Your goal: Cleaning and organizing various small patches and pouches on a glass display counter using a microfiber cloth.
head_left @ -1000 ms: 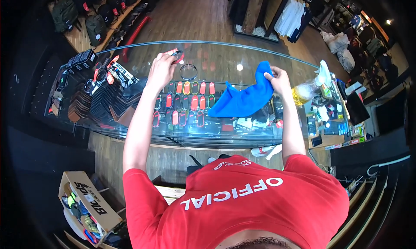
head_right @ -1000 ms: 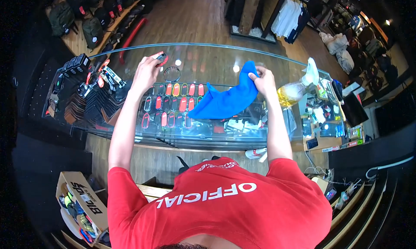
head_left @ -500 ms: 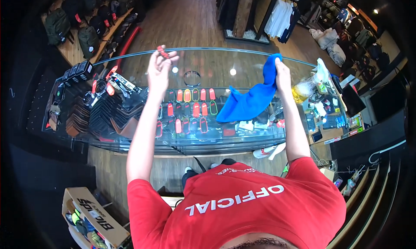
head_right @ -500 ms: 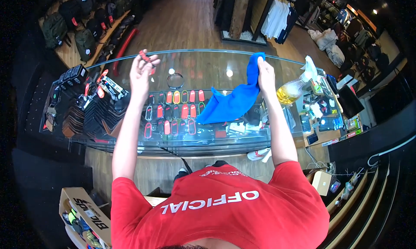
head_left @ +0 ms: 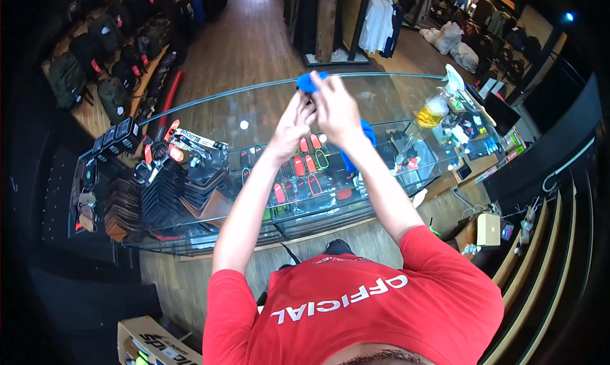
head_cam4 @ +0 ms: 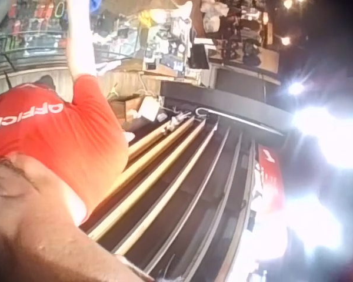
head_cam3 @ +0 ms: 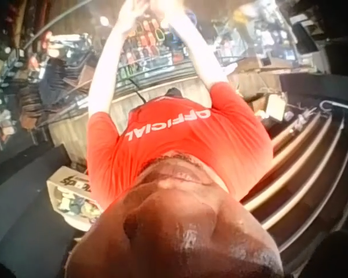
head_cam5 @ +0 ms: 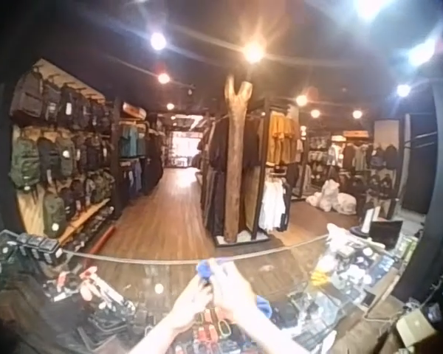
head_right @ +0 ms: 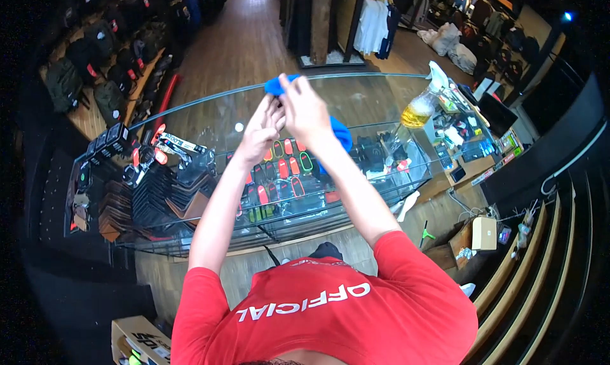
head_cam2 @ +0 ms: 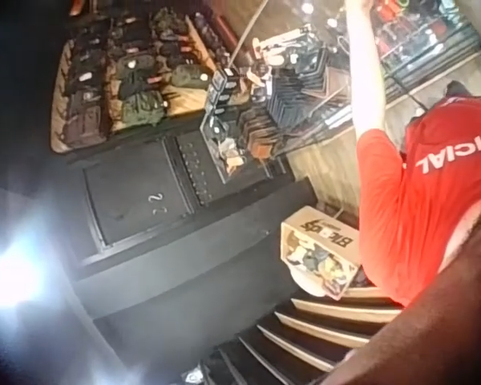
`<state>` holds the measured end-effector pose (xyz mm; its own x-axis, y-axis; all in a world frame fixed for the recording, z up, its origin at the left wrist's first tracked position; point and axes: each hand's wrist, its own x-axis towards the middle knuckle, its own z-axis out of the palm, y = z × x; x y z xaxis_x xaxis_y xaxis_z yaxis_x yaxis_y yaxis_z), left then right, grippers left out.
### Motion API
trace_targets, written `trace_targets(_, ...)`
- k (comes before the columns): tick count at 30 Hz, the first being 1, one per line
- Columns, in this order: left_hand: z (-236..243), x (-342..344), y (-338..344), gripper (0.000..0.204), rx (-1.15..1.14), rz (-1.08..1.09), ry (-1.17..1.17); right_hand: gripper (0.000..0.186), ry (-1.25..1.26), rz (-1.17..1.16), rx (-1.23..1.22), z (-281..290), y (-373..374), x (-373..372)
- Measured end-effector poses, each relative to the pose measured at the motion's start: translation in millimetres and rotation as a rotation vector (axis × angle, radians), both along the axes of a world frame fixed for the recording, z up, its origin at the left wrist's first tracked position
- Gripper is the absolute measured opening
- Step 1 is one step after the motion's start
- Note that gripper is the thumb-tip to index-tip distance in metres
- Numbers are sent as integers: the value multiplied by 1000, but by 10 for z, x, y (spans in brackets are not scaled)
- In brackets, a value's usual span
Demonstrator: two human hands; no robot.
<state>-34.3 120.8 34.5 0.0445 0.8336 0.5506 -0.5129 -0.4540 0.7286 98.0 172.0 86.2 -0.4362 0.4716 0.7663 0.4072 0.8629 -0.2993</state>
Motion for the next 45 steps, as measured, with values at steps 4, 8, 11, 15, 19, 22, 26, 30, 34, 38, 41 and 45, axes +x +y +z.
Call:
trace_targets(4,54,105,-66,99,-70,-3,6,50,-295,-179,-56,-300,-250,64)
trace_targets(8,52,142,-70,95,-3,35,41,38,-431,-224,-92,-304,-369,206)
trace_targets(11,116,133,-93,92,35,132,-31,21,-348,-245,-162,-260,-346,307)
trace_targets(15,236,75,-96,88,-17,121,-81,15,72,-121,-187,-204,46,563)
trace_targets(19,256,170,-141,94,-70,80,88,17,333,-83,46,102,5,341)
trace_targets(22,176,244,-175,96,-98,-12,103,41,14,-101,26,-80,-185,91)
trace_targets(26,104,178,-114,87,143,121,72,40,-120,-91,-38,-477,-272,167)
trace_targets(30,170,197,-115,38,1,250,131,15,161,-63,-172,-453,-200,359)
trace_targets(34,202,207,-121,29,-244,193,125,27,671,198,-701,-308,123,426)
trace_targets(38,161,190,-123,29,-244,89,115,25,327,488,-712,-75,-286,247)
trace_targets(41,175,156,-109,26,-214,49,-90,10,167,228,-141,-278,-364,163)
trace_targets(45,206,132,-109,29,-237,36,-125,13,85,75,-36,-351,-338,276)
